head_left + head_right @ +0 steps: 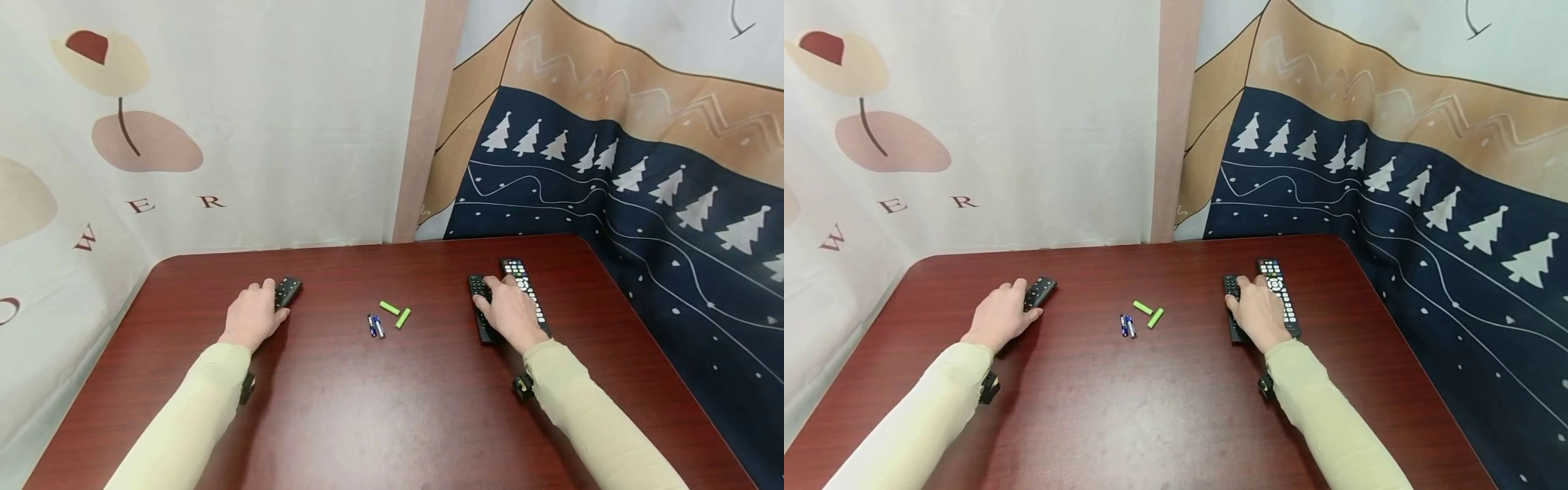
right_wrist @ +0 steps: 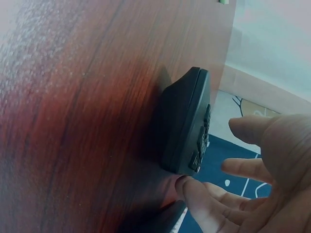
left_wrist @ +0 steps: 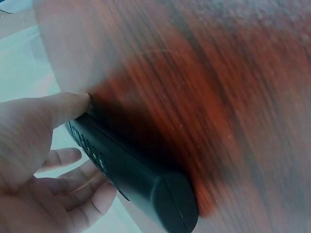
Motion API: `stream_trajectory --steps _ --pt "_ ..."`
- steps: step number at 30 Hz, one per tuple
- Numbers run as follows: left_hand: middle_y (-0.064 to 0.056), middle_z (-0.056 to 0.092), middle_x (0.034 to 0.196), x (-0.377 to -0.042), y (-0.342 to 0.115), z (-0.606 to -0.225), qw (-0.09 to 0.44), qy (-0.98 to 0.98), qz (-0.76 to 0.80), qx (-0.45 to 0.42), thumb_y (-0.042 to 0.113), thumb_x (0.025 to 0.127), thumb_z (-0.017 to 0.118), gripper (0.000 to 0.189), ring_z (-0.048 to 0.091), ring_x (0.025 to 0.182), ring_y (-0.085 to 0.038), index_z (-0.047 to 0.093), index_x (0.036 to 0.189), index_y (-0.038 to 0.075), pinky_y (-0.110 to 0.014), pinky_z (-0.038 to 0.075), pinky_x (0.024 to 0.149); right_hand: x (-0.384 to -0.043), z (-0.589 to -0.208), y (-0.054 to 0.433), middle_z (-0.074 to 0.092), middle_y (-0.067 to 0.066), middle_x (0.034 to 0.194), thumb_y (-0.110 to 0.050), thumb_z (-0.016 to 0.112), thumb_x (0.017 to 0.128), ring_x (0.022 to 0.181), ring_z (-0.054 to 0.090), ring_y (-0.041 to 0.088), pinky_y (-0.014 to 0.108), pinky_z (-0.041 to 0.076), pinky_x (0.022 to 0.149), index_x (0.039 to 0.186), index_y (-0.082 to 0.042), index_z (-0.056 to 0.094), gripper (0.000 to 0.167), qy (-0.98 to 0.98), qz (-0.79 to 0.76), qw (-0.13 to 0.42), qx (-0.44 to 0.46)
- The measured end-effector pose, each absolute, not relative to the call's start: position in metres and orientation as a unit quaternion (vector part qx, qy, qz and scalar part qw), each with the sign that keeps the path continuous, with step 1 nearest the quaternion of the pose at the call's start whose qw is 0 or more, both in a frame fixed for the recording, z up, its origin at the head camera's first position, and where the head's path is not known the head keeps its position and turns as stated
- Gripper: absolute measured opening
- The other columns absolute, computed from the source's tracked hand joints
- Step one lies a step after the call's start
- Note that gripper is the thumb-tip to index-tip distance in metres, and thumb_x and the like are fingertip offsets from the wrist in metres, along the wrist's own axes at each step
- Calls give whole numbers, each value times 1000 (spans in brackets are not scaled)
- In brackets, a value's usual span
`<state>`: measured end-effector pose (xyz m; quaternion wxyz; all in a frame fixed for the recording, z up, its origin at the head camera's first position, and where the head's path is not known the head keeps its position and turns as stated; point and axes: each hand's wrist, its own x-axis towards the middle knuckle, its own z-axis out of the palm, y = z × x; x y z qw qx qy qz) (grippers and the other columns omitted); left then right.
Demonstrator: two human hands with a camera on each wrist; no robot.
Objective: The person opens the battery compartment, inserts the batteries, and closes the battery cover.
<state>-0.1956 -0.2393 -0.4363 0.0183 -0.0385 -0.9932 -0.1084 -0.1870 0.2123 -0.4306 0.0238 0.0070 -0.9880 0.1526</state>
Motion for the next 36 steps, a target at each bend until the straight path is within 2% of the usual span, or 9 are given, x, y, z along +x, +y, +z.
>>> stream_trajectory --steps 7,13,19,28,36 --pt "-32 58 95 -194 -241 -433 52 -990 -122 -52 15 88 70 47 61 79 -44 51 122 -11 -60 55 69 -186 -432 216 55 34 125 -29 65 101 80 64 40 51 57 63 140 -1 59 49 -986 161 42 8" --pt "-27 58 89 -192 -242 -427 63 -988 -129 -62 12 88 68 43 59 71 -37 53 121 -11 -55 55 63 -187 -431 218 55 34 129 -30 63 101 90 64 43 58 58 74 141 -3 59 48 -986 162 39 -2" --pt "-21 58 79 -192 -244 -425 69 -987 -131 -66 9 85 63 33 56 66 -33 59 111 -11 -50 50 57 -186 -429 220 53 34 134 -30 63 101 101 63 48 65 56 82 141 -3 58 49 -985 166 37 -6" --pt "-21 58 74 -191 -249 -426 80 -985 -134 -68 3 86 59 14 58 64 -38 59 95 -8 -55 52 58 -185 -429 221 54 35 133 -29 63 101 96 64 50 63 57 80 140 -3 58 48 -985 166 43 -2" --pt "-20 58 75 -188 -250 -418 77 -985 -143 -64 4 89 59 17 55 60 -33 60 101 -8 -49 51 54 -185 -426 222 54 35 133 -29 62 101 96 65 51 63 57 78 139 -2 59 46 -985 168 49 0"
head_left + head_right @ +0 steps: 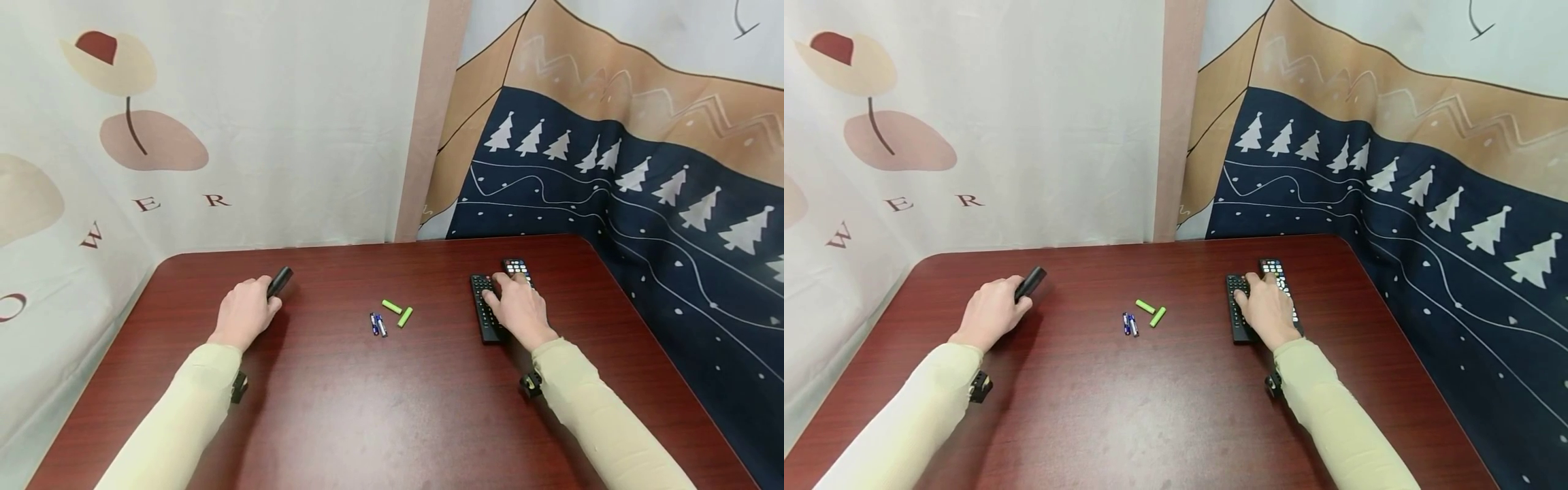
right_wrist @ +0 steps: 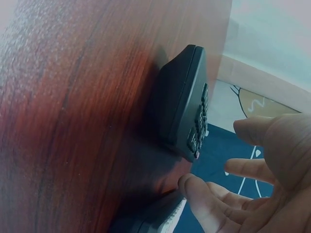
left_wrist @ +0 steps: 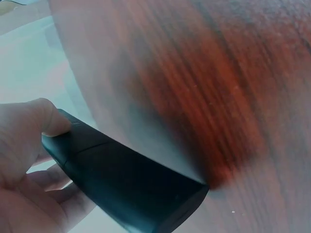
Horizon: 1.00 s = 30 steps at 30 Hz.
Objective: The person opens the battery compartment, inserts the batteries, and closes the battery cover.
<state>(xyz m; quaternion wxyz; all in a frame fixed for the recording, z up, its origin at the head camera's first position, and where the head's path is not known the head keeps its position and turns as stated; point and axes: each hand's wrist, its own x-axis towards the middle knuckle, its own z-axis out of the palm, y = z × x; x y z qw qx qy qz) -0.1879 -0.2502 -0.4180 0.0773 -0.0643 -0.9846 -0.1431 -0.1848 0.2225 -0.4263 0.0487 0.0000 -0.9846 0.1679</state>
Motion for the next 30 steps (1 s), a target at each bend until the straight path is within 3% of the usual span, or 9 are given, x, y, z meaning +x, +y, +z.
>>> stream_trajectory --steps 7,16,25,30 --pt "-19 60 78 -187 -249 -409 88 -981 -162 -58 9 87 58 27 54 61 -32 61 110 -5 -46 48 53 -185 -426 222 53 35 134 -29 62 101 94 65 51 63 57 77 139 -3 59 46 -984 172 53 4" --pt "-17 70 87 -184 -244 -401 106 -969 -219 -40 14 90 59 25 61 72 -36 63 111 2 -54 51 66 -185 -426 219 56 35 131 -29 63 101 98 65 51 64 57 75 138 -4 60 45 -982 176 63 17" --pt "-23 73 113 -184 -236 -393 80 -960 -268 -22 18 96 58 35 68 94 -38 62 126 1 -57 55 82 -182 -425 213 59 33 124 -29 65 100 95 66 48 61 57 73 138 -4 62 46 -980 178 79 32" --pt "-21 71 107 -183 -234 -390 82 -955 -285 -26 17 98 61 32 69 91 -35 61 126 1 -55 56 80 -181 -424 209 60 32 122 -30 65 100 91 67 46 57 57 69 139 -5 61 47 -981 177 78 35"
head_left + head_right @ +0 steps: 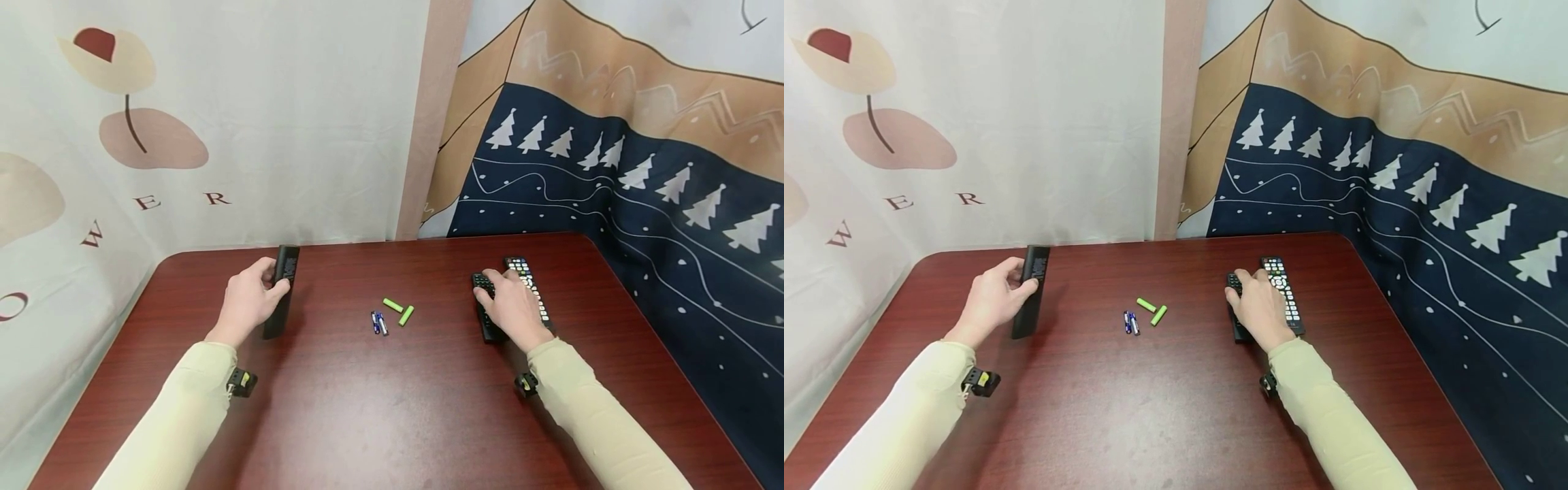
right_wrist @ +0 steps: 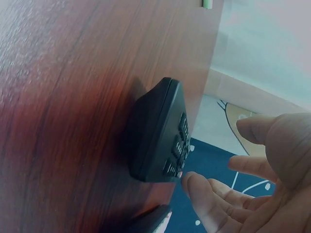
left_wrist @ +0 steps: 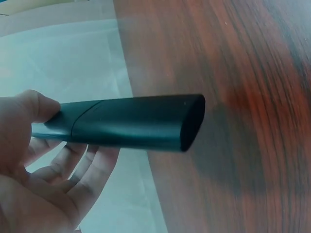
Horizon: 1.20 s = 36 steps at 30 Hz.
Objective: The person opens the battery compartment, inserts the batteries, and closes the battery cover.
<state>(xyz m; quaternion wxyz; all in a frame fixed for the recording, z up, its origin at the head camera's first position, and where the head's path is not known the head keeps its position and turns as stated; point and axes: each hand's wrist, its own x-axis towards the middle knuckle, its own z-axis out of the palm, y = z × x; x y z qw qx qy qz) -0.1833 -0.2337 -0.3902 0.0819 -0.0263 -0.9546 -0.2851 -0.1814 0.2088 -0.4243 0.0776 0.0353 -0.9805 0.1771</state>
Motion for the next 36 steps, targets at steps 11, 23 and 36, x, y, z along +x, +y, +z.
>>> stream_trajectory --steps 11,23,36 --pt "-21 67 105 -182 -230 -387 64 -937 -344 -4 22 101 63 32 66 92 -34 59 126 3 -37 53 70 -178 -423 200 60 32 121 -30 67 100 86 68 46 55 57 64 140 -6 61 47 -977 189 88 45" --pt "-34 63 117 -184 -227 -389 -3 -890 -456 18 20 104 59 39 74 64 -23 48 138 4 -49 64 65 -178 -425 191 61 31 123 -29 66 100 89 69 44 54 58 66 141 -6 61 48 -974 192 95 66" --pt "-34 65 112 -183 -218 -390 -37 -837 -545 22 16 104 58 39 73 64 -20 44 139 5 -50 64 67 -175 -429 177 62 26 118 -29 68 99 82 68 39 52 58 65 142 -9 61 48 -968 216 100 81"
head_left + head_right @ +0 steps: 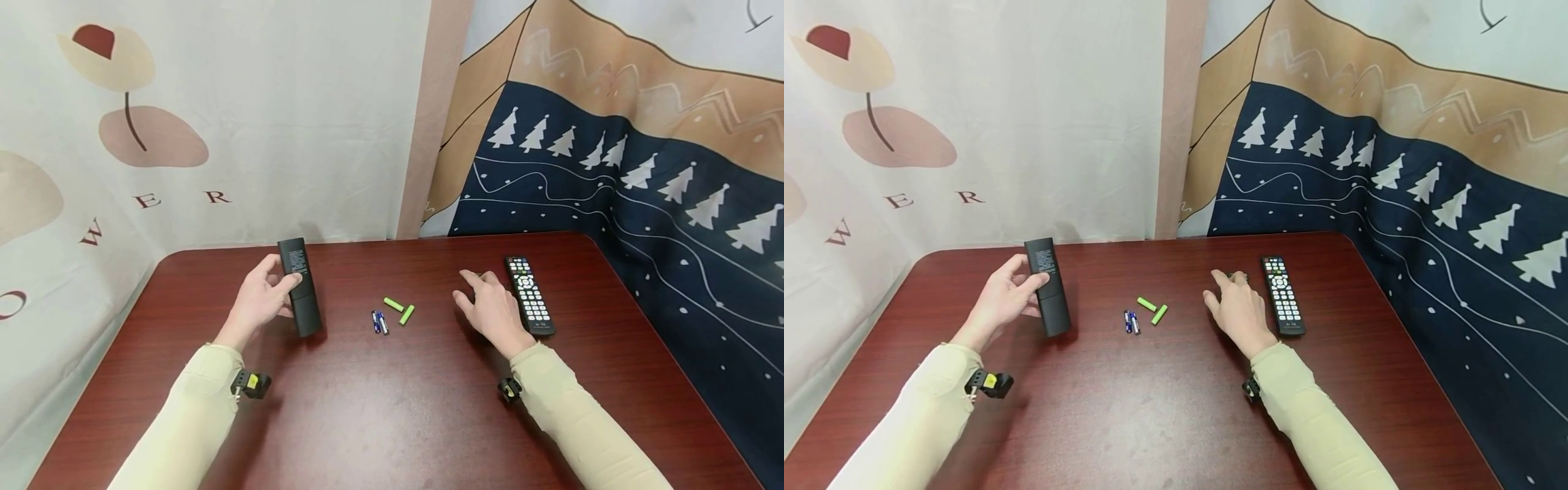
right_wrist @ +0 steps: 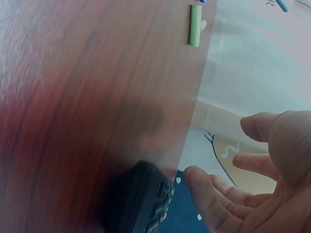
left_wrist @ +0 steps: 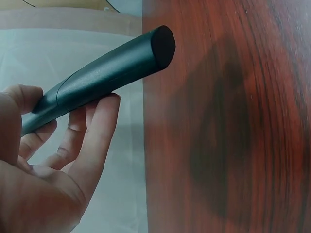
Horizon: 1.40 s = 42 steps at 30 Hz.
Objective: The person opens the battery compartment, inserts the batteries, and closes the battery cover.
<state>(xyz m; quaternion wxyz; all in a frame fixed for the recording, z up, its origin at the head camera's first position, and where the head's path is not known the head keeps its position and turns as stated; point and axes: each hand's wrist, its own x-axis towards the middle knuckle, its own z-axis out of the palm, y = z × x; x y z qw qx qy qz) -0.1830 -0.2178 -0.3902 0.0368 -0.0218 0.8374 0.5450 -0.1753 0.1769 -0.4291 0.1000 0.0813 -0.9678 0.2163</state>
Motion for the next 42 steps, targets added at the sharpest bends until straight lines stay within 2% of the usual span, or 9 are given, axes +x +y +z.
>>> stream_trajectory --steps 8,18,30,42 --pt "-30 65 109 -182 -211 -394 40 817 575 -25 17 104 59 38 72 66 -19 46 137 5 -45 64 64 -174 -431 165 63 27 119 -28 69 98 90 69 41 56 59 72 141 -9 62 48 -964 226 107 90" --pt "-21 66 101 -181 -204 -400 44 796 603 -34 17 103 60 36 74 67 -19 47 135 6 -51 64 66 -170 -431 149 64 22 112 -28 69 98 89 69 37 54 60 72 140 -11 64 46 -958 243 114 103" --pt "-12 69 91 -178 -193 -404 55 765 640 -36 12 101 60 37 71 64 -19 45 134 3 -49 64 62 -163 -430 135 65 18 108 -26 71 97 81 69 32 47 58 62 138 -10 65 45 -948 257 134 134" --pt "-11 71 94 -176 -180 -406 67 749 657 -42 14 102 59 32 72 68 -19 48 132 9 -42 64 62 -158 -431 120 65 14 106 -27 71 97 75 62 22 38 54 60 139 -12 65 44 -942 278 115 147"
